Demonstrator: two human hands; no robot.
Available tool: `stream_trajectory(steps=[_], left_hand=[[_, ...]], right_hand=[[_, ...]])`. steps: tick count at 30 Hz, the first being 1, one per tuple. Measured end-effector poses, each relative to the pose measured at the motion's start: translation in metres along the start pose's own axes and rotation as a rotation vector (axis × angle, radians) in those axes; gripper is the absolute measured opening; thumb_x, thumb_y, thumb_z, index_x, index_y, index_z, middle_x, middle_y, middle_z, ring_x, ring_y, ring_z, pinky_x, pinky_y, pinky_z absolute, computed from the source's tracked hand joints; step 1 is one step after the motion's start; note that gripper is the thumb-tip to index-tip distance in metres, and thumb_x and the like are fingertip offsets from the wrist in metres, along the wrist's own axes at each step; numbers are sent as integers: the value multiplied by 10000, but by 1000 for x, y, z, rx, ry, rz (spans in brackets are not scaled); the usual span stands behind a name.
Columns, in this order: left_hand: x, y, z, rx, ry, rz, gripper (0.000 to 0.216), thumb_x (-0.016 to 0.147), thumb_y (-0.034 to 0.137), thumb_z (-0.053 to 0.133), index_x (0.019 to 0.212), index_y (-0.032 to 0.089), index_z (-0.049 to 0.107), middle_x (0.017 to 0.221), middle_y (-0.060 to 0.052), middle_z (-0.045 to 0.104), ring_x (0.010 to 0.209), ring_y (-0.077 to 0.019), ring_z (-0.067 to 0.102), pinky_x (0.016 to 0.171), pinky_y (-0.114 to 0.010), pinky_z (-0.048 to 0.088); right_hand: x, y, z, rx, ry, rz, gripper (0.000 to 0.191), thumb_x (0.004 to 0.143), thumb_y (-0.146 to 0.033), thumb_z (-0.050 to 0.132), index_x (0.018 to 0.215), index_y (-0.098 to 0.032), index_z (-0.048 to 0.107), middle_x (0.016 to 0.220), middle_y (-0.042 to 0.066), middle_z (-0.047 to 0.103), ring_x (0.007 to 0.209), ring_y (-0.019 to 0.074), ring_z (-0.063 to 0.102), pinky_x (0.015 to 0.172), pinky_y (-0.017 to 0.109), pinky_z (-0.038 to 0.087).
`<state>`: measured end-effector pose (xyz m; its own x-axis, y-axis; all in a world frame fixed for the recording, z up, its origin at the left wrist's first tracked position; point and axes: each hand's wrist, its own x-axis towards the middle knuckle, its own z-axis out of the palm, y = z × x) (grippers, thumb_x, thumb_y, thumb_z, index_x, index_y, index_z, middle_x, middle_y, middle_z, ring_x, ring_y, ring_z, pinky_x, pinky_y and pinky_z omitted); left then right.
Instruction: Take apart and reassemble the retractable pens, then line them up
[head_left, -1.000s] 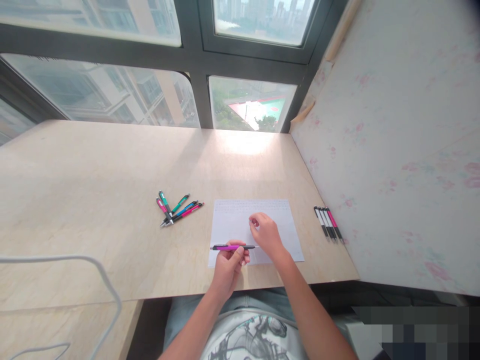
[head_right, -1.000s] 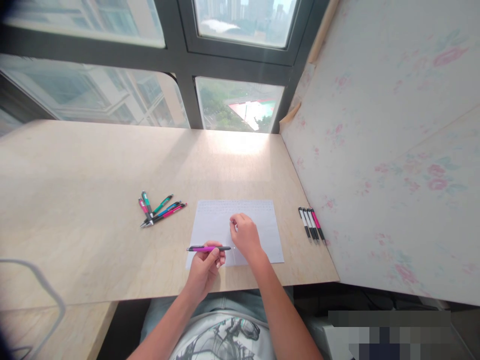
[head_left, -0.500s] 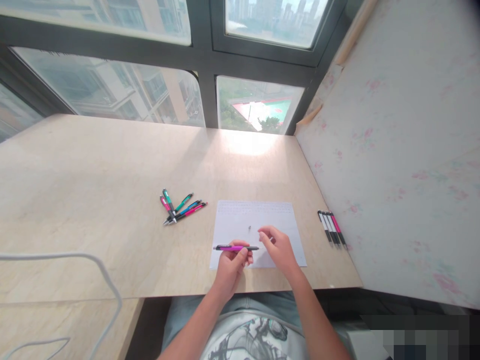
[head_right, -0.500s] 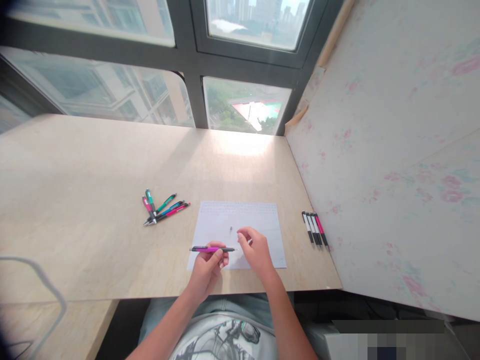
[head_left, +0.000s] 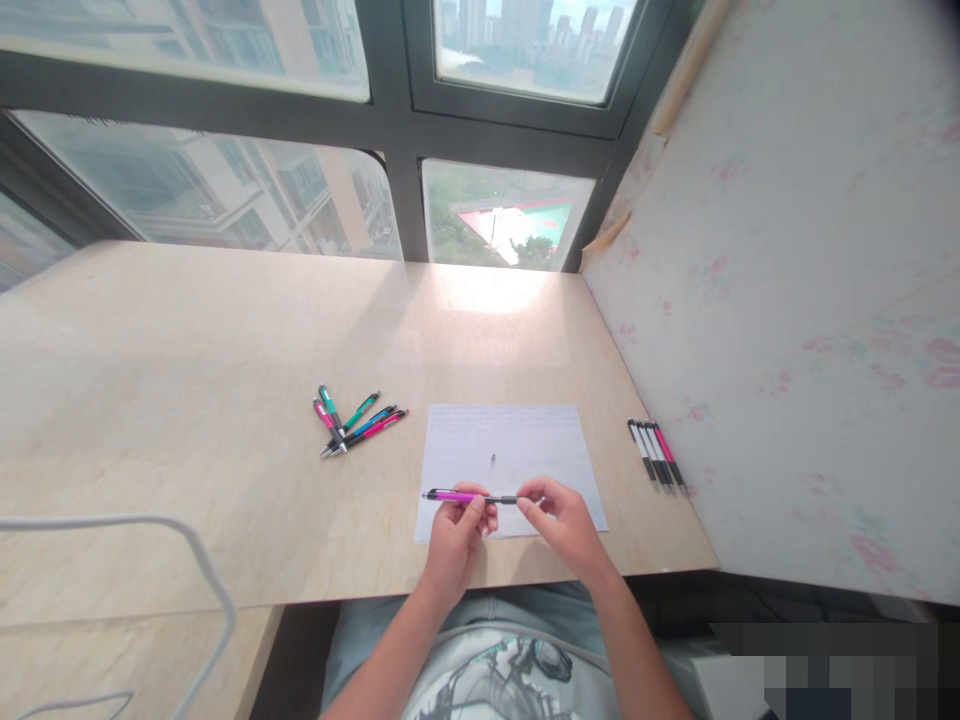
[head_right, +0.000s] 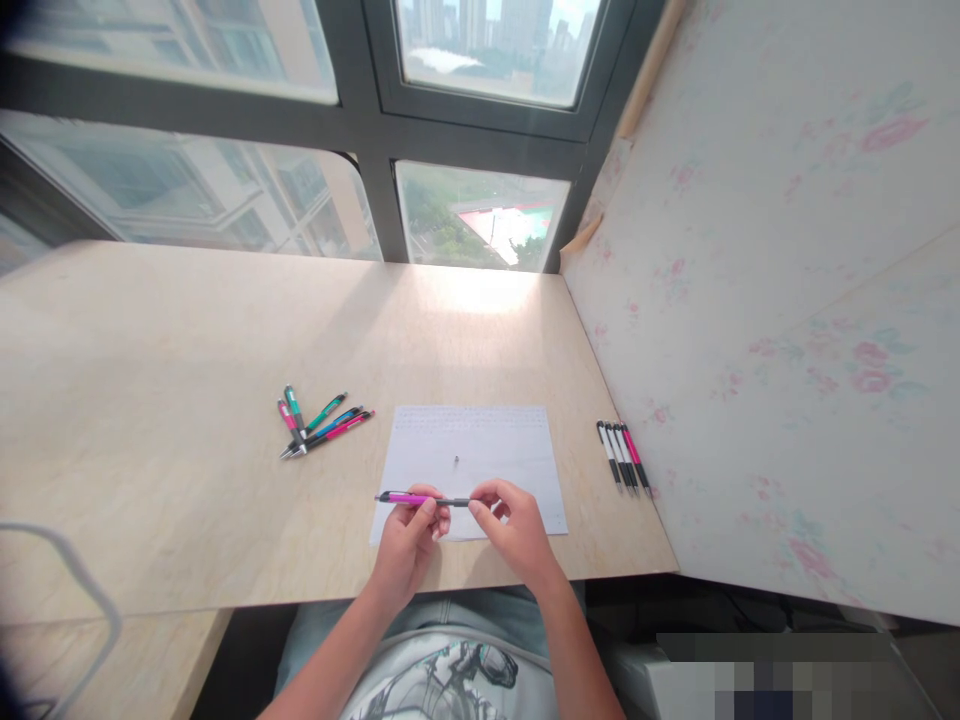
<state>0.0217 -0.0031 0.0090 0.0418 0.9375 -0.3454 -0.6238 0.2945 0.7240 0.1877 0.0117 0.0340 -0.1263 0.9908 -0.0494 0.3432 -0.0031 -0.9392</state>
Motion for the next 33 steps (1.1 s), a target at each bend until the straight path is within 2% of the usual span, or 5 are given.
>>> stream_trajectory(steps=[9, 12, 23, 31, 33], left_hand=[[1, 2, 1, -48, 36, -2, 287, 722, 338, 770, 883, 147, 627, 688, -14, 628, 581, -95, 541, 544, -208, 403], [0, 2, 1, -27, 31, 13, 278, 722, 335, 765, 875, 147, 629, 688, -13, 631, 580, -93, 542, 545, -206, 407], [0, -1, -2, -27, 1, 28, 247, 756, 306, 737, 903, 144, 620, 703, -26, 646, 595, -97, 552, 556, -207, 408], [0, -1, 0, -7, 2, 7, 248, 755, 319, 736, 894, 151, 618, 694, -21, 640, 588, -102, 541, 565, -214, 397], [0, -1, 0, 27, 5, 4, 253, 749, 328, 739, 883, 150, 620, 674, -10, 624, 577, -100, 529, 564, -215, 394]], right_hand=[[11, 26, -18, -146, 158, 33, 212, 829, -367, 600, 897, -195, 703, 846, 77, 723, 762, 218, 661, 618, 307, 513], [26, 22, -11, -195, 119, -56, 202, 841, -352, 578, 846, -199, 709, 843, 71, 720, 756, 207, 651, 595, 288, 493], [52, 29, 36, -555, 276, -168, 162, 891, -272, 533, 925, -179, 661, 797, 72, 659, 748, 210, 591, 719, 318, 438], [31, 17, 19, -248, 244, -88, 311, 945, -393, 454, 931, -176, 676, 814, 67, 680, 725, 189, 604, 661, 285, 450], [22, 9, 12, -105, 139, -26, 377, 965, -421, 403, 910, -179, 687, 776, 51, 682, 699, 175, 612, 608, 258, 444]])
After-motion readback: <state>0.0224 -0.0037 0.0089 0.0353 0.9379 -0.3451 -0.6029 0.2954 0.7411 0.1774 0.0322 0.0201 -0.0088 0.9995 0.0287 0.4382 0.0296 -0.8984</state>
